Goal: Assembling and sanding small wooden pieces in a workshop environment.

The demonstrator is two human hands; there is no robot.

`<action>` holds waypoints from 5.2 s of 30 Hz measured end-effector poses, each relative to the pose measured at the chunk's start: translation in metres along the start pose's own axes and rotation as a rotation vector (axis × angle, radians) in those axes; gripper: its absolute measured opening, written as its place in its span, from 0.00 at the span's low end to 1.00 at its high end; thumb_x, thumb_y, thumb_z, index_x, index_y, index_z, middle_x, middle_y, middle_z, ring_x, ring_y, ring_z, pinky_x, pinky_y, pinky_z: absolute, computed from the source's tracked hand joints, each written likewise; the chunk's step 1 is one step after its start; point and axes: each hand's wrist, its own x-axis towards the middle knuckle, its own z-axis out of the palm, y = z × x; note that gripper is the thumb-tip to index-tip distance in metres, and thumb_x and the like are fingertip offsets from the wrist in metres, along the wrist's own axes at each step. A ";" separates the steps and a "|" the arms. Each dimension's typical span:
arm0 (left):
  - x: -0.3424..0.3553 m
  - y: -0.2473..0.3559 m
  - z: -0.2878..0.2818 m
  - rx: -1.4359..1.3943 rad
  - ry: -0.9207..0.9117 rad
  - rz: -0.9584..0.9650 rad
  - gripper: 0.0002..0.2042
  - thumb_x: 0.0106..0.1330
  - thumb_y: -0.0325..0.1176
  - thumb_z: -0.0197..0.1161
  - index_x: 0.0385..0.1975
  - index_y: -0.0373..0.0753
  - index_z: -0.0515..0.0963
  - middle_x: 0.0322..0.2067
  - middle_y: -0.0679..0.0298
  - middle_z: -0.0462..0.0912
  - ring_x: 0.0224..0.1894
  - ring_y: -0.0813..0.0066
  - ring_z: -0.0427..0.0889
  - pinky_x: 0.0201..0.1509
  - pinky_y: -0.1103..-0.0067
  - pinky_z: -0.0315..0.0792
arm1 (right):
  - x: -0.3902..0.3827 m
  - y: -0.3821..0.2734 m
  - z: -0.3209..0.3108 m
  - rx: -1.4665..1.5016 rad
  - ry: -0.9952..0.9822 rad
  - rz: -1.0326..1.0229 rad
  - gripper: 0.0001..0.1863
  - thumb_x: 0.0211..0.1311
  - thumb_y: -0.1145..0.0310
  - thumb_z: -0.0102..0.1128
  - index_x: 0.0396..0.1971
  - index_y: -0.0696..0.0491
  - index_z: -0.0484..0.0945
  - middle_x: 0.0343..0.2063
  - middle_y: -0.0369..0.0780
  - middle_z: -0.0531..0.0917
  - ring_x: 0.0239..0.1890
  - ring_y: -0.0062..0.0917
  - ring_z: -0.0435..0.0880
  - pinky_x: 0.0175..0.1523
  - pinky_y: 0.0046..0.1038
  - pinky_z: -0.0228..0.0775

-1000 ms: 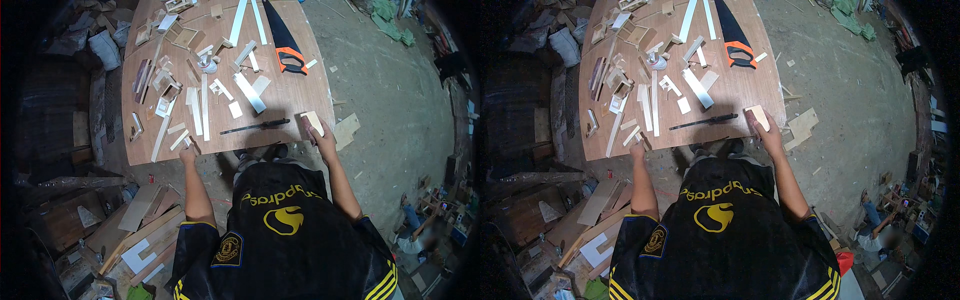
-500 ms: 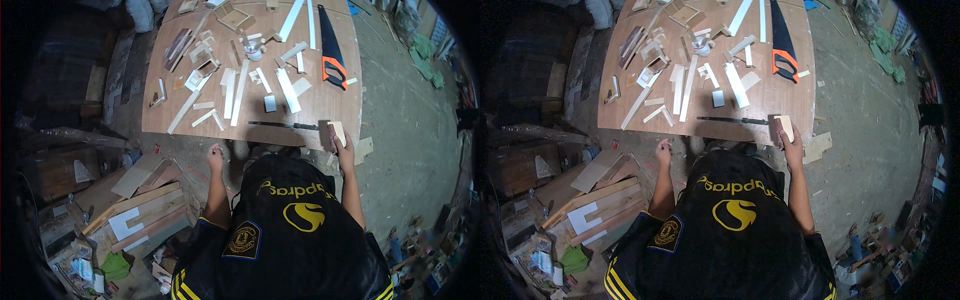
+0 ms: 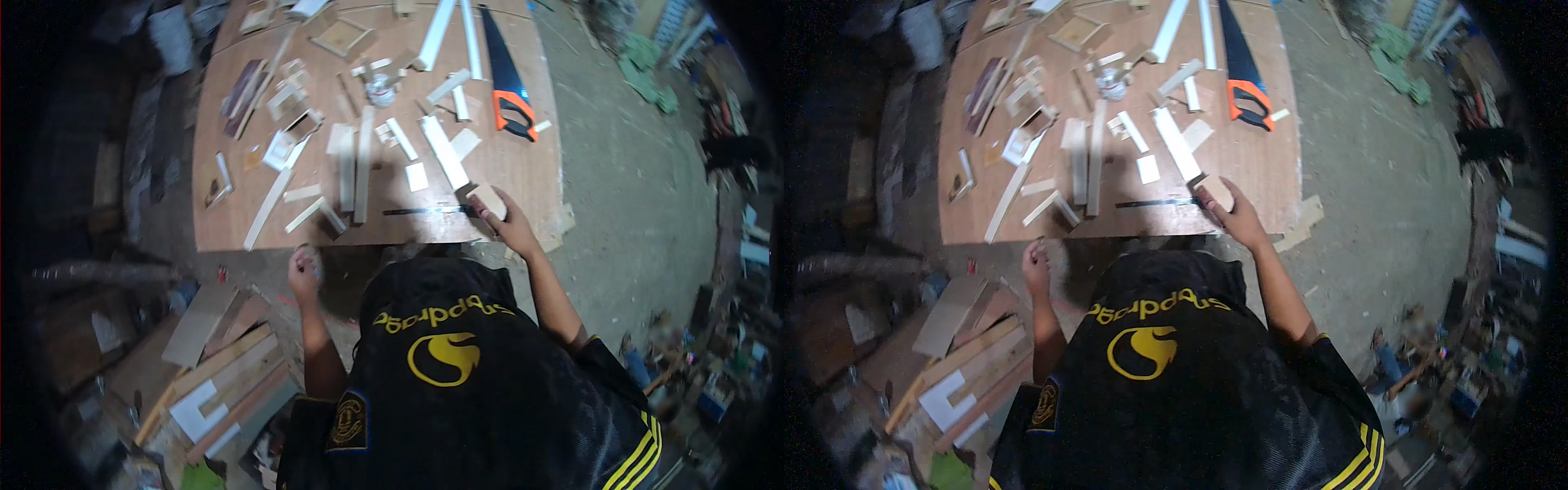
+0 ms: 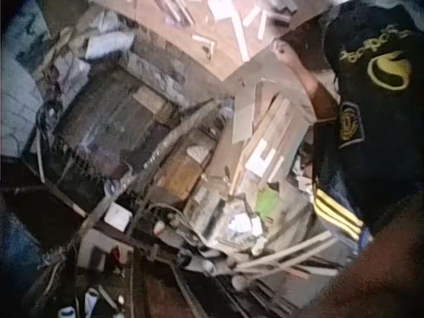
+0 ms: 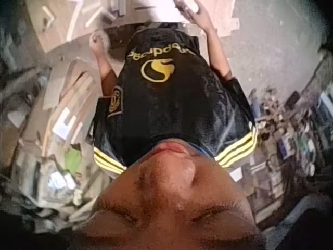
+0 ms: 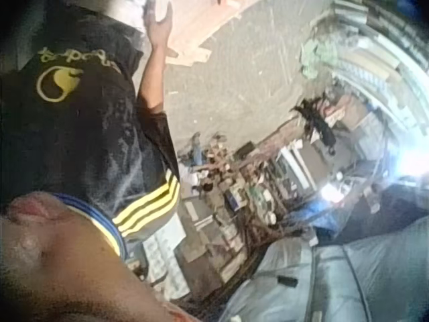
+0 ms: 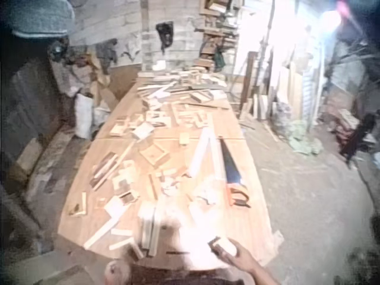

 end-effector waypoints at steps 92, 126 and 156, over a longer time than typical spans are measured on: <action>-0.227 0.258 0.104 -0.461 -0.743 0.248 0.19 0.74 0.38 0.52 0.58 0.31 0.70 0.25 0.68 0.76 0.23 0.85 0.72 0.27 0.87 0.67 | -0.104 -0.114 -0.038 -0.224 0.296 -1.046 0.37 0.30 0.75 0.70 0.52 0.46 0.77 0.38 0.39 0.76 0.40 0.36 0.75 0.45 0.34 0.69; -0.240 0.254 0.094 -0.490 -0.474 0.305 0.19 0.73 0.39 0.54 0.54 0.29 0.73 0.25 0.66 0.77 0.24 0.83 0.72 0.27 0.86 0.66 | -0.104 -0.137 -0.042 -0.178 0.157 -1.077 0.38 0.38 0.73 0.71 0.57 0.46 0.74 0.42 0.42 0.76 0.45 0.37 0.75 0.51 0.36 0.67; -0.258 0.287 0.067 -0.538 -0.413 0.571 0.15 0.73 0.34 0.51 0.45 0.25 0.75 0.29 0.60 0.79 0.28 0.79 0.76 0.33 0.84 0.70 | -0.131 -0.168 -0.087 0.348 -0.342 -0.742 0.26 0.56 0.69 0.65 0.57 0.54 0.72 0.45 0.39 0.77 0.48 0.25 0.75 0.48 0.25 0.66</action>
